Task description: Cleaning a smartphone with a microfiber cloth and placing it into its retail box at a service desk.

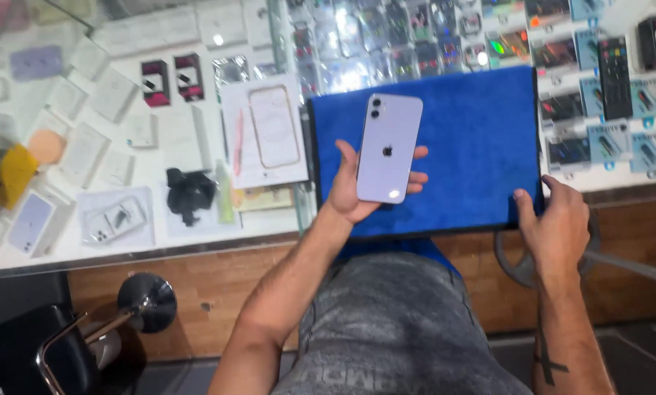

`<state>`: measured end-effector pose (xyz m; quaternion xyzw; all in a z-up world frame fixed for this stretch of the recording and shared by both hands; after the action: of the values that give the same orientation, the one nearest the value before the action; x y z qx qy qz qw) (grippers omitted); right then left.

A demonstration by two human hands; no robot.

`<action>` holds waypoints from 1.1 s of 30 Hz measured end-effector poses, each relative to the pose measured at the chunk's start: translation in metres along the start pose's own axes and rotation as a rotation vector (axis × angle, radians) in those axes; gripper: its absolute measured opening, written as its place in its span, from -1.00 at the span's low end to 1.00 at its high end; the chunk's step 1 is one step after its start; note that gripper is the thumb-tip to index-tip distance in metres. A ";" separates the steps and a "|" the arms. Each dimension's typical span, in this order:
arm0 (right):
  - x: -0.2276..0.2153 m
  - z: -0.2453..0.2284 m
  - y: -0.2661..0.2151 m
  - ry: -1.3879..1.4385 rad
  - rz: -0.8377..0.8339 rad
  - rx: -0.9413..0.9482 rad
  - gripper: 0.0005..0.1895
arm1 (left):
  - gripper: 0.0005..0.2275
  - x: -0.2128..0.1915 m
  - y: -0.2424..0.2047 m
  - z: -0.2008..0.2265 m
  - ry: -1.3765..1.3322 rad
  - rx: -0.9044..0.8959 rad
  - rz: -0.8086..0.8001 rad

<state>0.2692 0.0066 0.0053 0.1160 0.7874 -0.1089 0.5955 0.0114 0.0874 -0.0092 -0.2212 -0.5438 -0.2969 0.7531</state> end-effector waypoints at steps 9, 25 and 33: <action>0.023 0.044 0.001 0.252 -0.174 0.169 -0.53 | -0.29 -0.043 0.016 -0.023 0.459 -0.108 0.542; -0.017 -0.003 0.019 0.575 -0.052 0.087 -0.79 | -0.32 -0.013 -0.029 0.006 2.160 0.262 0.786; 0.023 -0.099 0.056 1.074 -0.045 -0.273 -0.51 | -0.20 -0.040 -0.033 0.006 2.105 0.319 0.848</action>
<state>0.1904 0.0912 0.0073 0.0601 0.9897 0.0556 0.1174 -0.0250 0.0759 -0.0454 0.0694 0.4427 0.0154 0.8938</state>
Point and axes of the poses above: each hand's wrist, its own y-axis towards the middle knuckle, its own x-axis out of the palm, z = x × y, the point moved 6 cm from there along y, towards the middle knuckle, and after that the axes turned 3 degrees about -x, right-handed, at the moved point
